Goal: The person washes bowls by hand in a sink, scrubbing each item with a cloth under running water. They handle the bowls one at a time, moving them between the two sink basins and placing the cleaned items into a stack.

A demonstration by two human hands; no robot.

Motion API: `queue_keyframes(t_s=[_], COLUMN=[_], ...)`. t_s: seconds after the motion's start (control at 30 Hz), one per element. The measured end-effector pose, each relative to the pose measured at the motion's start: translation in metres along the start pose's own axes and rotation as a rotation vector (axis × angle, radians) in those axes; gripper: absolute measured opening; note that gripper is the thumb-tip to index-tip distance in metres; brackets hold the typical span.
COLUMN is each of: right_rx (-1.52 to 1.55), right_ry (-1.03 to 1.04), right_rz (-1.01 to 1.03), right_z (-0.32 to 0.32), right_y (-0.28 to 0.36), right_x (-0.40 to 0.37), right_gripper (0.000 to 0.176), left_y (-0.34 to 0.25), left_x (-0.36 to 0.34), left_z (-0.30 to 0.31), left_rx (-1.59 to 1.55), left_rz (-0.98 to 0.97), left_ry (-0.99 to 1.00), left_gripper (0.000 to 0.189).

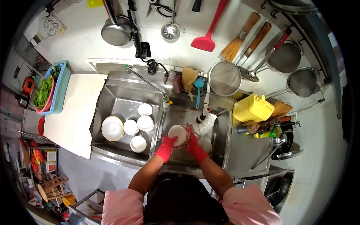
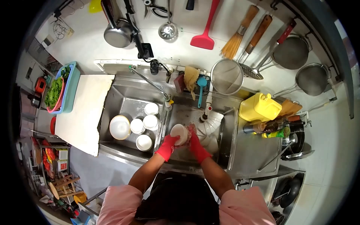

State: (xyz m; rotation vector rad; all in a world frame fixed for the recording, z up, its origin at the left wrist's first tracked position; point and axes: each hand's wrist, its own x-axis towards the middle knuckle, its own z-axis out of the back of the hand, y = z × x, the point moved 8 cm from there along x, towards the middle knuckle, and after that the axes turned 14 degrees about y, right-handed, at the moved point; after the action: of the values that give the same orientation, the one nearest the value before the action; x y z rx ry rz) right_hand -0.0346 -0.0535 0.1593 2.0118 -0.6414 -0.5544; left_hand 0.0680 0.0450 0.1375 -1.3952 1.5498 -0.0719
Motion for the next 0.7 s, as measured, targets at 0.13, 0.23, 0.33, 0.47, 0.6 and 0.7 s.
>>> queue_keyframes(t_s=[0.13, 0.23, 0.33, 0.47, 0.6, 0.7], right_rx=[0.313, 0.374, 0.482, 0.334, 0.22, 0.133], right_ry=[-0.208, -0.033, 0.012, -0.413, -0.366, -0.44], right_rz=[-0.106, -0.226, -0.286, -0.335, -0.435, -0.473], right_z=[-0.005, -0.004, 0.003, -0.006, 0.048, 0.05], right_y=[-0.037, -0.047, -0.049, -0.001, -0.029, -0.009], right_x=[0.008, 0.005, -0.005, -0.026, -0.066, -0.086], right_gripper=[0.039, 0.035, 0.03, 0.018, 0.011, 0.009], left_y=[-0.014, -0.036, -0.081, -0.11, -0.133, -0.129], left_x=[0.028, 0.033, 0.032, 0.09, 0.151, 0.204], left_z=[0.044, 0.08, 0.117, 0.203, 0.218, 0.264], left_rx=[0.472, 0.777, 0.869, 0.812, 1.863, 1.777], left_rz=[-0.226, -0.314, -0.308, -0.373, -0.25, -0.401], left_ry=[-0.129, -0.359, -0.645, -0.502, -0.262, -0.39], left_gripper=[0.043, 0.047, 0.045, 0.041, 0.023, 0.02])
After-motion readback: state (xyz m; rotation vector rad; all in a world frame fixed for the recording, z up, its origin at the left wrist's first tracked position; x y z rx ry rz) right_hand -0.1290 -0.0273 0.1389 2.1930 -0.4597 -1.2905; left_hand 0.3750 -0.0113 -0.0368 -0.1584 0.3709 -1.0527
